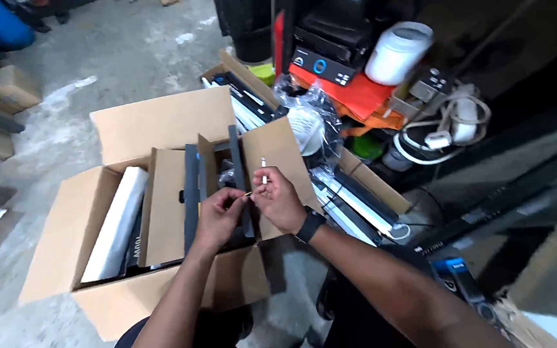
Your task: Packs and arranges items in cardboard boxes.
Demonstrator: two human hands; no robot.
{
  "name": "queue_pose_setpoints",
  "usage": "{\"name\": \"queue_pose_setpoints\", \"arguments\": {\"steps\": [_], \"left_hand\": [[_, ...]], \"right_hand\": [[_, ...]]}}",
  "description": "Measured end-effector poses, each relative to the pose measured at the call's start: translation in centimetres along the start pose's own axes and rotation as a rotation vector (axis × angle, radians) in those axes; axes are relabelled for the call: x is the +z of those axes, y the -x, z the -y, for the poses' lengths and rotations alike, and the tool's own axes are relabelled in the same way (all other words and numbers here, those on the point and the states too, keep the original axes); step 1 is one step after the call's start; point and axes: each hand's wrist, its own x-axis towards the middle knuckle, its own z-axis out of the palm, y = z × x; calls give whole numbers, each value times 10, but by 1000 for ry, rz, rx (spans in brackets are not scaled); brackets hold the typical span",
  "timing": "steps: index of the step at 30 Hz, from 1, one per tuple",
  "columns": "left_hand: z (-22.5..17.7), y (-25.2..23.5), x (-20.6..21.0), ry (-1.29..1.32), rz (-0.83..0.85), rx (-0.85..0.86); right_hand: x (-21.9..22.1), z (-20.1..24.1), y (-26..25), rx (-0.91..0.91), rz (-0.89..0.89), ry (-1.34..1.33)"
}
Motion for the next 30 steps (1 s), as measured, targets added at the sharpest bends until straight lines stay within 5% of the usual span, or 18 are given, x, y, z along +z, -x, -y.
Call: {"name": "queue_pose_setpoints", "arguments": {"steps": [7,13,18,22,25,30], "left_hand": [[-4,5,-2,-44,106,19],[-9,0,-3,70,-60,-5],[-12,-3,-3,103,-135,-62],[-14,-3,-1,98,-132,-71],[-16,-4,1,102,-138,-59],[-19,-6,0,113,-167,-103]], "right_hand": [[-11,9,13,-56,67,93],[-79,20,-1,-225,-82,481],[-154,-9,11,69,6,1144],[-161,-58,34,50,189,1445],[-138,-93,48,74,332,1536],[-116,-92,52,551,513,1290]]}}
